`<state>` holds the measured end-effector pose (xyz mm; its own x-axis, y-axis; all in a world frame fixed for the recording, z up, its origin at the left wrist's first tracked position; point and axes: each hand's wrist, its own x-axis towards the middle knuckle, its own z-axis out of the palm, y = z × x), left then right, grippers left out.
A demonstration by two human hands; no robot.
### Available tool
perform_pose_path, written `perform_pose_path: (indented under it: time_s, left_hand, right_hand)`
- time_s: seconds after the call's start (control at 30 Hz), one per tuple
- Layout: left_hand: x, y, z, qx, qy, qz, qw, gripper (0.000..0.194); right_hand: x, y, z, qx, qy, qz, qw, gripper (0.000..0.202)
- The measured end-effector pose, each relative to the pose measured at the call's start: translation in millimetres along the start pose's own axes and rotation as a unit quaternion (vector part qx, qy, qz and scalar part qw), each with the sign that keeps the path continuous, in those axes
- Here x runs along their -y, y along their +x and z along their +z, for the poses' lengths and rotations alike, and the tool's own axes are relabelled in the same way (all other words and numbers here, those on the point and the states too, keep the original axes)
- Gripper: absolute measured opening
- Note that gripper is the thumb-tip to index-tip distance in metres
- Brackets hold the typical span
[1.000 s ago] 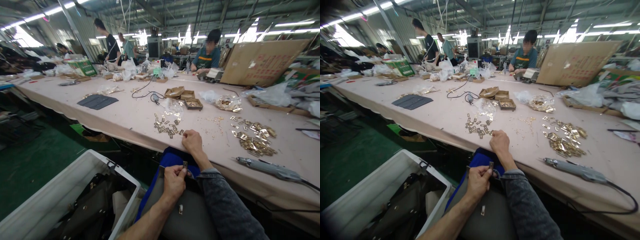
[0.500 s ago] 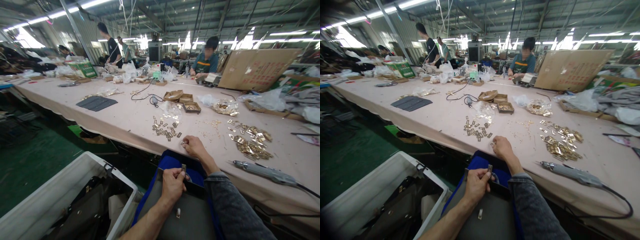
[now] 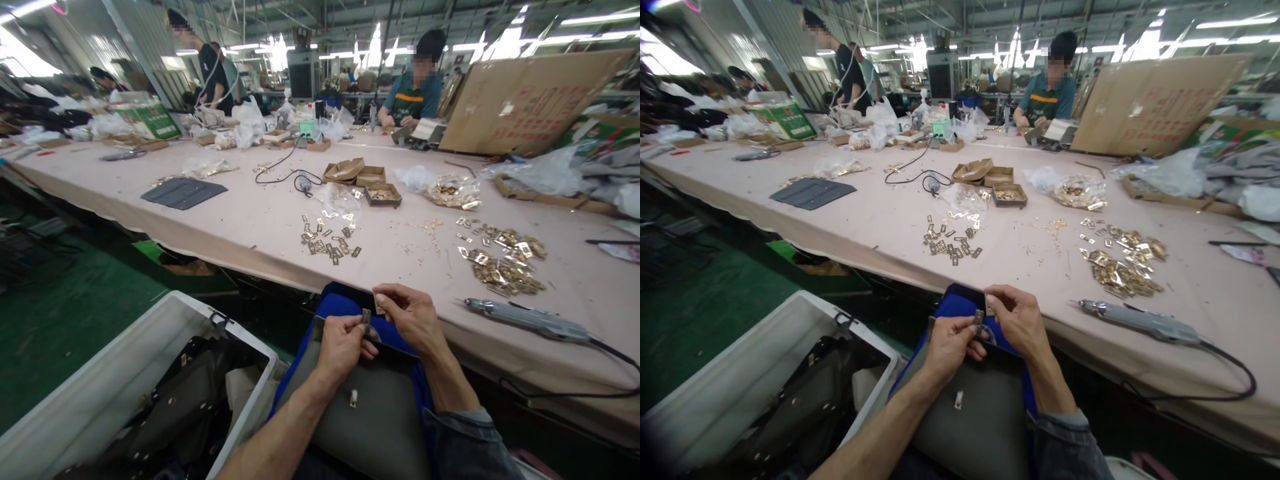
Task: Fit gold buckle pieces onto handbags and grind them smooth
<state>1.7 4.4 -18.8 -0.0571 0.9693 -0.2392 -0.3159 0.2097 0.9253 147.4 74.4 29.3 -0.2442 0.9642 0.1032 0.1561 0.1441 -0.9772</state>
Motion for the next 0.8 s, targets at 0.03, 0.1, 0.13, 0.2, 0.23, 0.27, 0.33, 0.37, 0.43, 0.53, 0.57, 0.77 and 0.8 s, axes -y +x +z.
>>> perform_pose_path:
  time_s: [0.03,0.1,0.13,0.2,0.23,0.27,0.33,0.37,0.43,0.53,0.57,0.77,0.8]
  left_hand:
    - [-0.7,0.1,0.4,0.005,0.004,0.000,1.000,0.031]
    - [-2.0,0.0,1.4,0.013,0.009,0.001,1.000,0.032]
    - [-2.7,-0.1,1.9,0.019,0.008,0.002,1.000,0.032]
    - [-4.1,-0.5,2.8,0.029,0.007,0.003,1.000,0.033]
    - [-4.8,-0.8,3.2,0.033,0.006,0.004,0.999,0.033]
    - [-5.5,-1.1,3.4,0.038,0.005,0.006,0.999,0.032]
    - [-6.8,-1.7,3.5,0.047,0.002,0.011,0.999,0.030]
    - [-7.3,-1.9,3.3,0.052,0.000,0.013,0.999,0.029]
    - [-7.9,-2.4,2.4,0.065,-0.002,0.015,0.998,0.028]
    - [-8.3,-3.7,0.9,0.076,0.004,0.014,0.997,0.029]
    - [-8.4,-4.3,0.5,0.079,0.008,0.015,0.997,0.029]
    - [-9.7,-8.1,-0.9,0.089,0.030,0.021,0.995,0.033]
    - [-9.6,-8.3,-1.1,0.091,0.031,0.022,0.995,0.033]
  right_hand:
    - [-1.4,-6.4,1.4,-0.016,-0.001,0.005,1.000,0.034]
    - [-4.8,-15.6,5.1,-0.030,0.016,0.022,0.999,0.034]
    - [-6.9,-18.9,7.2,-0.028,0.033,0.032,0.999,0.036]
    - [-11.2,-23.5,11.3,-0.019,0.054,0.046,0.997,0.037]
    - [-13.3,-25.2,13.1,-0.017,0.051,0.047,0.997,0.036]
    - [-15.1,-26.6,14.7,-0.017,0.044,0.046,0.998,0.035]
    - [-18.0,-28.7,17.2,-0.023,0.030,0.041,0.998,0.033]
    - [-19.0,-29.5,18.2,-0.025,0.029,0.039,0.998,0.033]
    - [-20.1,-30.8,19.5,-0.030,0.031,0.037,0.998,0.031]
    - [-20.2,-32.6,20.7,-0.037,0.030,0.029,0.998,0.030]
    - [-20.1,-33.2,21.1,-0.040,0.030,0.026,0.998,0.030]
    - [-19.7,-37.2,23.3,-0.052,0.014,0.015,0.998,0.029]
    - [-20.0,-37.6,23.8,-0.054,0.010,0.014,0.998,0.030]
